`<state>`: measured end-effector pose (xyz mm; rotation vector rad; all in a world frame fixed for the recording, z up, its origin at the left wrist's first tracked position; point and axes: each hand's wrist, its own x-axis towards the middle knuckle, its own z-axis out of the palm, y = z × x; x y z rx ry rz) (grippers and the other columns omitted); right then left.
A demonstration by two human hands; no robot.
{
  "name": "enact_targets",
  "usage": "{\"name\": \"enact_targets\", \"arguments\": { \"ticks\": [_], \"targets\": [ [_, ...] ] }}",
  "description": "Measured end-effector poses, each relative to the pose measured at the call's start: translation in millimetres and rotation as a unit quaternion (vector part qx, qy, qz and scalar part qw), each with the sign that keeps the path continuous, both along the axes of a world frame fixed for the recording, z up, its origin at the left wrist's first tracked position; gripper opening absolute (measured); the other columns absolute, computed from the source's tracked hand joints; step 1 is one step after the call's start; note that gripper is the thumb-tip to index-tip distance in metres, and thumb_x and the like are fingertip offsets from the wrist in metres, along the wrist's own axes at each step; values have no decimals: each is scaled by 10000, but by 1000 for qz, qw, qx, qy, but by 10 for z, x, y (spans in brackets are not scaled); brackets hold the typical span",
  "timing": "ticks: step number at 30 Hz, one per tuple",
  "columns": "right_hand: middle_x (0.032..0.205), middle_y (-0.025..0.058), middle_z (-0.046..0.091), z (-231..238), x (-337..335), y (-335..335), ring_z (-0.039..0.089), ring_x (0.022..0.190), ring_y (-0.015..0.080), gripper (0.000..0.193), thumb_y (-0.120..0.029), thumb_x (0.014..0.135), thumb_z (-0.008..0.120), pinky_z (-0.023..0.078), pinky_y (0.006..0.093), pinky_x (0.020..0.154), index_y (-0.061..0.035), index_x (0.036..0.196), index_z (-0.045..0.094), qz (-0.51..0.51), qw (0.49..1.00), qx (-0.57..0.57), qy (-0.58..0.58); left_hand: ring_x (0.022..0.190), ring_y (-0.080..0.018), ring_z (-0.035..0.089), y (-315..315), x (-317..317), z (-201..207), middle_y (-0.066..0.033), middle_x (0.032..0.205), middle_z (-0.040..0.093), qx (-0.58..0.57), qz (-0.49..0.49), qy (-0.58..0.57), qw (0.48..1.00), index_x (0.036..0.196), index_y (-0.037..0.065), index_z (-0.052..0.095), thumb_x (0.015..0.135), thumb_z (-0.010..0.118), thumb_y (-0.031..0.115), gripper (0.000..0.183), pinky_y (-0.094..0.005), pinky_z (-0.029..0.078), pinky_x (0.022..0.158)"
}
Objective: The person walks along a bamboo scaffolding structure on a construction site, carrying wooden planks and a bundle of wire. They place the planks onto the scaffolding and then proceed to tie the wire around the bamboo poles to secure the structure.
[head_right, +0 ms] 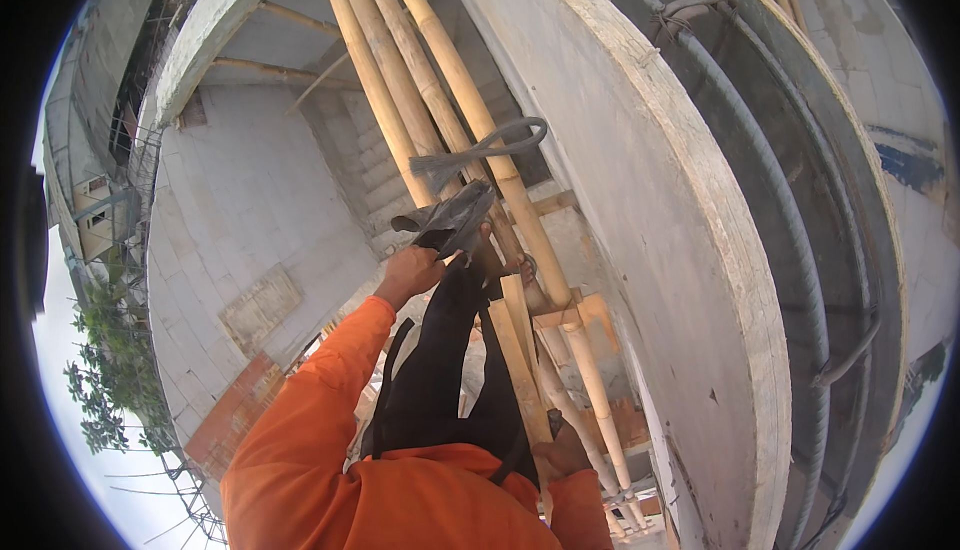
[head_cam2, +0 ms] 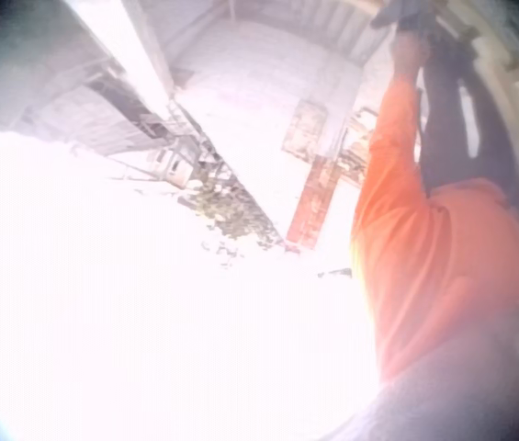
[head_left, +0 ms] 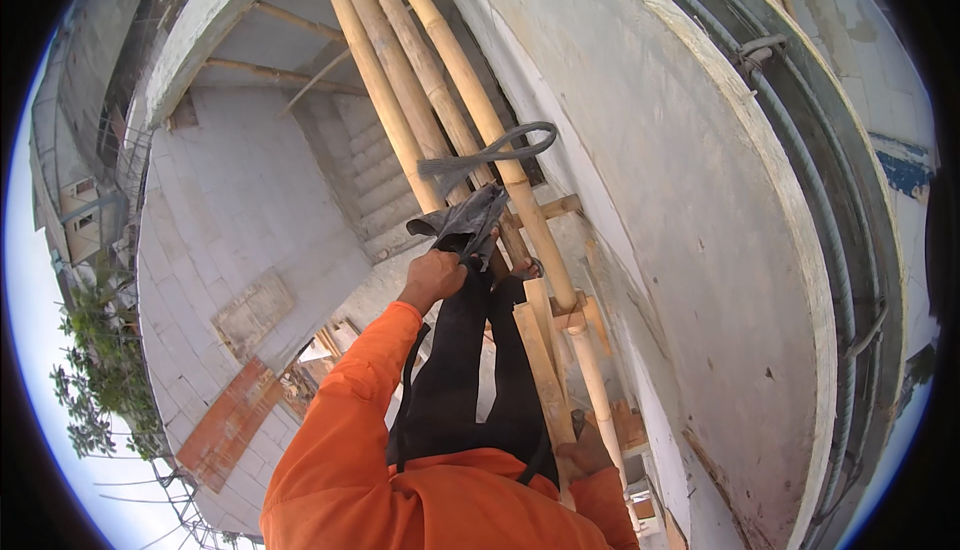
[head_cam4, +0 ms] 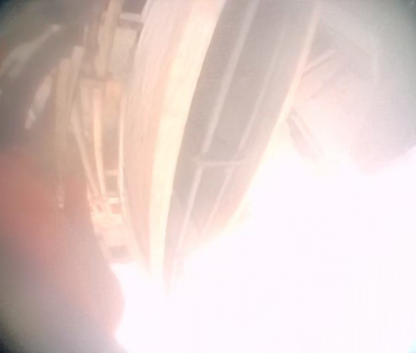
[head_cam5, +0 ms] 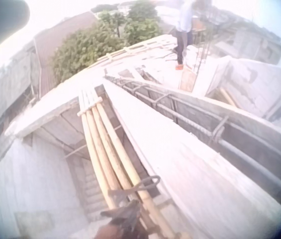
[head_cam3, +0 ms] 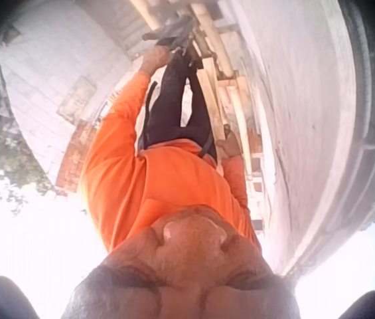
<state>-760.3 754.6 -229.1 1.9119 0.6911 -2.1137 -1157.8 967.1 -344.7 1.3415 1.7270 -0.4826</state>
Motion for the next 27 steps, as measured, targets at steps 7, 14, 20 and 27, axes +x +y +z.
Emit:
{"name": "enact_targets", "arguments": {
  "ticks": [7,14,20,27],
  "targets": [
    [1158,186,544,-80,158,-109,531,1111,304,841,-75,523,764,432,343,926,61,1273,407,5,1000,25,9,856,-302,674,-26,290,-469,-174,872,687,40,-150,-2,988,848,57,711,802,521,217,253,-402,535,731],
    [1004,83,600,329,-253,440,576,927,201,541,69,583,622,455,306,823,-2,1106,505,-72,997,-40,9,884,-241,664,47,515,-1159,-93,883,704,34,-221,23,974,840,91,721,819,540,209,217,-364,532,715],
    [990,84,609,244,-184,376,586,921,208,567,63,578,629,464,314,828,2,1127,502,48,996,-23,-68,1034,-221,566,173,772,-1332,-82,964,669,9,-174,-56,983,902,85,705,784,577,195,207,-386,467,795],
    [1044,87,623,300,-358,717,603,934,201,597,82,601,618,471,315,837,14,1185,518,-84,990,-113,2,1101,-234,444,138,757,-1788,-81,1035,577,126,-174,34,976,914,102,691,783,584,210,201,-409,376,839]
  ]
}}
